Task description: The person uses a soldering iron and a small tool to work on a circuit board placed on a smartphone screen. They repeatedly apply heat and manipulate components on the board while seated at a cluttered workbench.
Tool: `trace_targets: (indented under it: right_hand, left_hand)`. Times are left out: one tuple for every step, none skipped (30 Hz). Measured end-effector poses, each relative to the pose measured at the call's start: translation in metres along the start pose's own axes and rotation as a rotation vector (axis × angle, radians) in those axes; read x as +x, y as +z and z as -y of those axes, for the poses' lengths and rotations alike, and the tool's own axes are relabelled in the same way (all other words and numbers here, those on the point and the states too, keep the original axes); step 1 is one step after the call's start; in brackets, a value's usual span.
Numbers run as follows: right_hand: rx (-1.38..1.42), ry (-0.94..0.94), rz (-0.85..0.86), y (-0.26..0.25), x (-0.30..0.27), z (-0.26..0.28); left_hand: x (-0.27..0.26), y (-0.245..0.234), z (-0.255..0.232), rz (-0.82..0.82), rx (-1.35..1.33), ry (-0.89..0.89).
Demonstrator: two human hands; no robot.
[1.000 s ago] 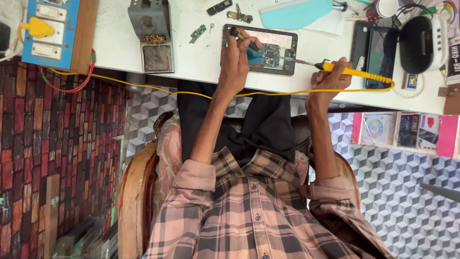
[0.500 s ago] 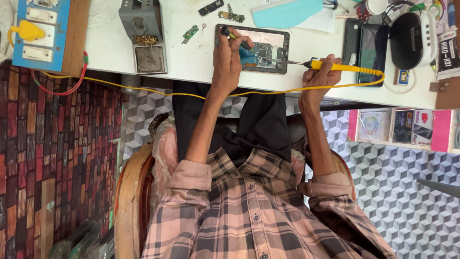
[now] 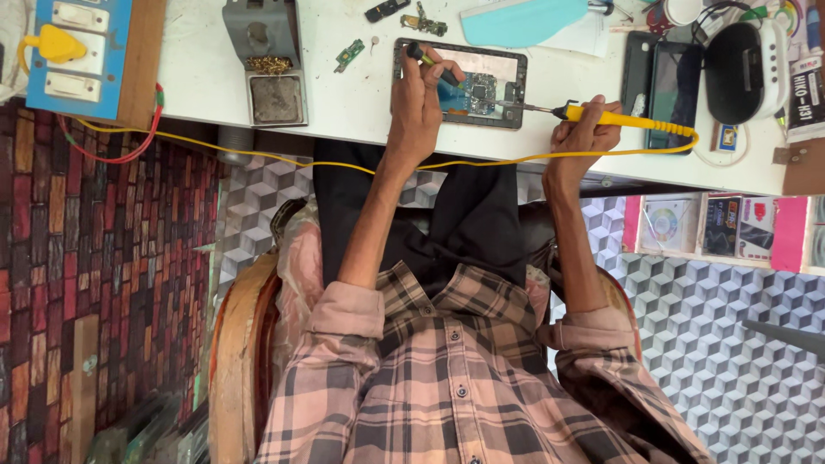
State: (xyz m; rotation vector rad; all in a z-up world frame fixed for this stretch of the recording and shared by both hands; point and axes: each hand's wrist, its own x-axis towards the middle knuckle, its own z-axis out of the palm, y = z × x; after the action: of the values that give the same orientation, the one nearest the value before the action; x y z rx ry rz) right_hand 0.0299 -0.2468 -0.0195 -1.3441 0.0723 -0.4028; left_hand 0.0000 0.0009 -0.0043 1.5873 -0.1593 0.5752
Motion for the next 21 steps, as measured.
trace_targets:
  right_hand:
    - [0.016,-0.011,0.006,0.0000,-0.0005,-0.0016]
    - [0.031,-0.024,0.008,-0.0010,-0.0011,-0.0027]
    - [0.046,-0.036,0.010,-0.0019,-0.0015,-0.0038]
    - [0.047,-0.026,-0.001,-0.0024,-0.0013,-0.0046]
    - [0.048,-0.016,-0.013,-0.0025,-0.0011,-0.0055]
    - [0.049,-0.004,-0.026,-0.0030,-0.0023,-0.0063]
    - [0.056,0.005,-0.015,-0.0036,-0.0034,-0.0070]
    - [0.062,0.010,-0.002,-0.0042,-0.0018,-0.0070]
    - [0.068,0.016,0.010,-0.0053,-0.0009,-0.0064]
    - [0.064,0.023,0.000,-0.0052,0.0005,-0.0059]
    - [0.060,0.029,-0.010,-0.0057,0.0014,-0.0046]
    - [0.059,0.040,-0.016,-0.0048,0.0009,-0.0047]
    - [0.061,0.042,-0.017,-0.0045,0.0003,-0.0043]
    - [0.065,0.043,-0.017,-0.0038,0.0010,-0.0039]
    - [0.069,0.044,-0.017,-0.0028,0.0015,-0.0038]
    - [0.065,0.034,-0.001,-0.0016,0.0022,-0.0039]
    - [0.061,0.023,0.016,-0.0009,0.0025,-0.0040]
    - [0.053,0.015,0.028,-0.0033,0.0004,-0.0036]
    - [0.031,0.023,0.016,-0.0047,-0.0016,-0.0041]
    - [0.013,0.026,0.004,-0.0044,-0.0018,-0.0049]
    - [-0.006,0.030,-0.009,-0.0046,-0.0018,-0.0049]
  left_hand:
    - [0.0000,-0.0007,0.0005,-0.011,0.018,0.061]
    - [-0.0007,-0.0004,0.0009,-0.018,0.031,0.122]
    - [-0.0015,-0.0004,0.0015,-0.005,0.006,0.069]
    - [-0.0014,-0.0003,0.0024,0.010,-0.023,0.018]
    - [-0.0014,-0.0003,0.0034,0.026,-0.052,-0.034]
    - [-0.0022,-0.0006,0.0044,0.026,-0.048,-0.037]
    - [-0.0023,-0.0011,0.0057,0.027,-0.044,-0.040]
    - [-0.0016,0.0000,0.0072,0.025,-0.042,-0.041]
    - [-0.0015,0.0013,0.0082,0.027,-0.041,-0.022]
    - [-0.0005,0.0015,0.0090,0.025,-0.035,0.001]
    - [0.0001,0.0014,0.0094,0.022,-0.030,0.024]
    - [-0.0004,0.0006,0.0095,0.009,-0.019,0.046]
    - [-0.0011,0.0013,0.0091,-0.003,-0.008,0.068]
    - [-0.0008,0.0012,0.0087,-0.017,0.004,0.092]
    - [-0.0016,0.0001,0.0079,-0.012,-0.014,0.076]
    - [-0.0015,-0.0005,0.0068,-0.003,-0.033,0.065]
    - [-0.0003,-0.0014,0.0062,0.005,-0.053,0.053]
    - [-0.0013,-0.0013,0.0055,0.011,-0.050,0.020]
    - [-0.0024,-0.0012,0.0047,0.016,-0.048,-0.013]
    - [-0.0002,-0.0007,0.0042,0.023,-0.046,-0.040]
    - [0.0004,0.0000,0.0030,0.022,-0.038,-0.035]
